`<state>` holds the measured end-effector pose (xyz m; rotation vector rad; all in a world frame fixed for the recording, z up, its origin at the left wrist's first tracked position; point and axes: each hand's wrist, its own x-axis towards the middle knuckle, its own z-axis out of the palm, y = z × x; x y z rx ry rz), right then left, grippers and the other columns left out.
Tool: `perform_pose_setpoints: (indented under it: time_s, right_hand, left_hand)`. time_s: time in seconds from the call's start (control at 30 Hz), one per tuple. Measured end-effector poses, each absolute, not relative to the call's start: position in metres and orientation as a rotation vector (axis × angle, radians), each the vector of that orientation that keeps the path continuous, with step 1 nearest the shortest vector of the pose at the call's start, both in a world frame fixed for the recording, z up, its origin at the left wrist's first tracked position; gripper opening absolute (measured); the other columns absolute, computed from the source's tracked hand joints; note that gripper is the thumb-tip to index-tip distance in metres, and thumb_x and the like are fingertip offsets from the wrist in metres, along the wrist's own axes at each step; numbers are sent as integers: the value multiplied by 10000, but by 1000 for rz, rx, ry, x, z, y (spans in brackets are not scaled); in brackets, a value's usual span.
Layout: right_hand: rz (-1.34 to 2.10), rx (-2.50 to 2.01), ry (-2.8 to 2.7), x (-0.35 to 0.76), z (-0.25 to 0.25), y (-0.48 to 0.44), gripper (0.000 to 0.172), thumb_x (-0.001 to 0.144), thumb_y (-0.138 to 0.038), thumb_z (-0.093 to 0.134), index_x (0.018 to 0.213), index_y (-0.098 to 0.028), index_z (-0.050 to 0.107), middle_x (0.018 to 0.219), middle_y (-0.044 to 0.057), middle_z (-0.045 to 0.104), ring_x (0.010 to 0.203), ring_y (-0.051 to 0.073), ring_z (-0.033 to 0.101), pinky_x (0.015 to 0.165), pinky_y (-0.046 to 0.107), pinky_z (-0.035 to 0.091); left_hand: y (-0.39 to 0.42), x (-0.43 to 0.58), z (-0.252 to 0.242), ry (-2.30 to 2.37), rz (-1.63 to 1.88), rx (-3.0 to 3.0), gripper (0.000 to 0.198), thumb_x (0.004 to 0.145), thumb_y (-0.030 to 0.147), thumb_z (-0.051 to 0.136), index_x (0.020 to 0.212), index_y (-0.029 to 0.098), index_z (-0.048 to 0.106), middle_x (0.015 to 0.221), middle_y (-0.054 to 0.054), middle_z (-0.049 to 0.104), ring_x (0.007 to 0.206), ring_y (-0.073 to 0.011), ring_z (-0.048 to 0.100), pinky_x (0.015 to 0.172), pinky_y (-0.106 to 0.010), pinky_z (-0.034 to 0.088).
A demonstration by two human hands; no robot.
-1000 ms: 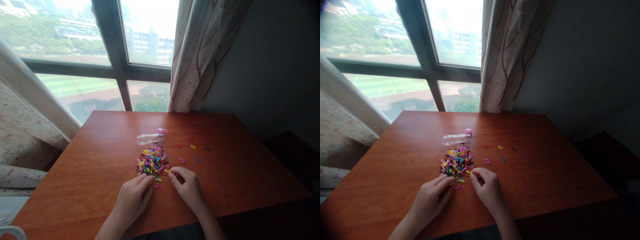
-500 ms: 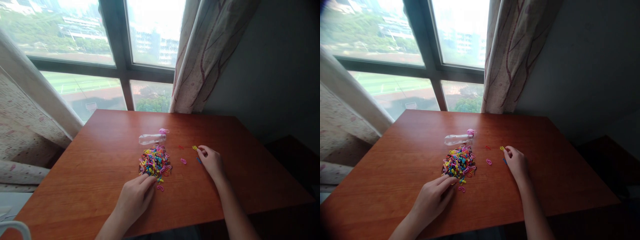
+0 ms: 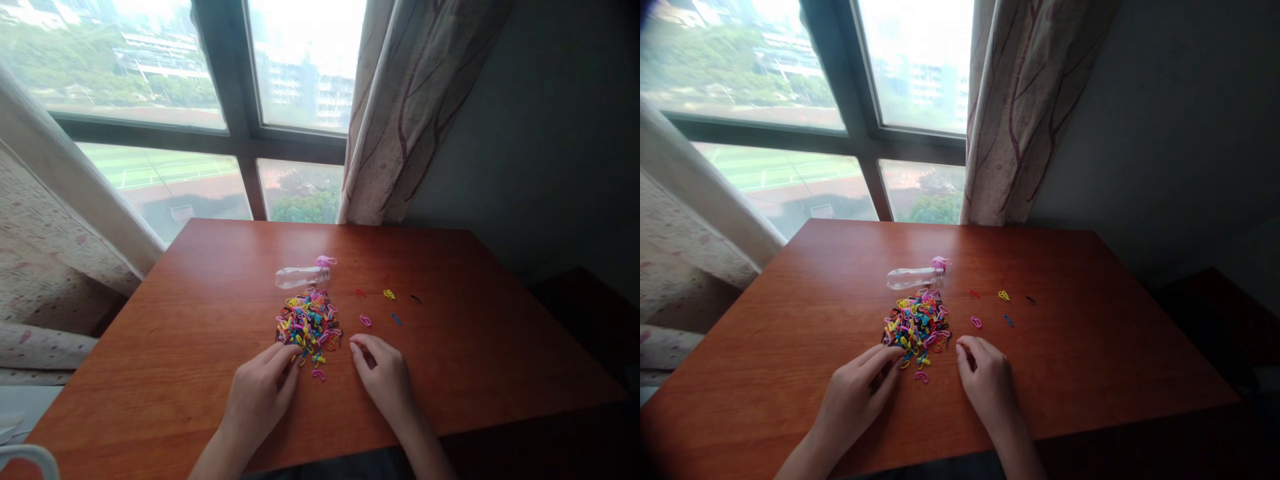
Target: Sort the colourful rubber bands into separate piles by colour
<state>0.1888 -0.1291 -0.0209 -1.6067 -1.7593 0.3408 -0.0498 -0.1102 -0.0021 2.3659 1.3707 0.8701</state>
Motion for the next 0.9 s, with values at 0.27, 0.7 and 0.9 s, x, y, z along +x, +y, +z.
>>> perform_pose_setpoints:
  time_s: [0.27,0.7,0.9]
  right_hand:
    - [389,-1596,-1842,175,-17,-135,186,944,-192,505,911,-228,685,824,22,716,745,175,678,727,261,486]
    - [452,-1599,-1827,175,-15,-137,185,949,-186,493,928,-230,672,856,29,715,783,191,670,750,273,465]
    - [434,-1587,-1827,176,-17,-136,186,944,-187,499,917,-229,678,851,33,718,771,187,673,742,271,477]
  left_hand:
    - [-111,-40,-1,1353,633,2519,153,952,264,497,953,238,648,821,-12,691,712,-164,679,618,-243,481]
    - [-110,-29,-1,1378,501,2555,179,965,229,463,916,235,635,801,-9,677,692,-179,670,608,-265,463]
    - [-109,-24,1,1447,506,2520,152,955,237,483,922,232,632,841,-12,705,725,-186,685,618,-266,467]
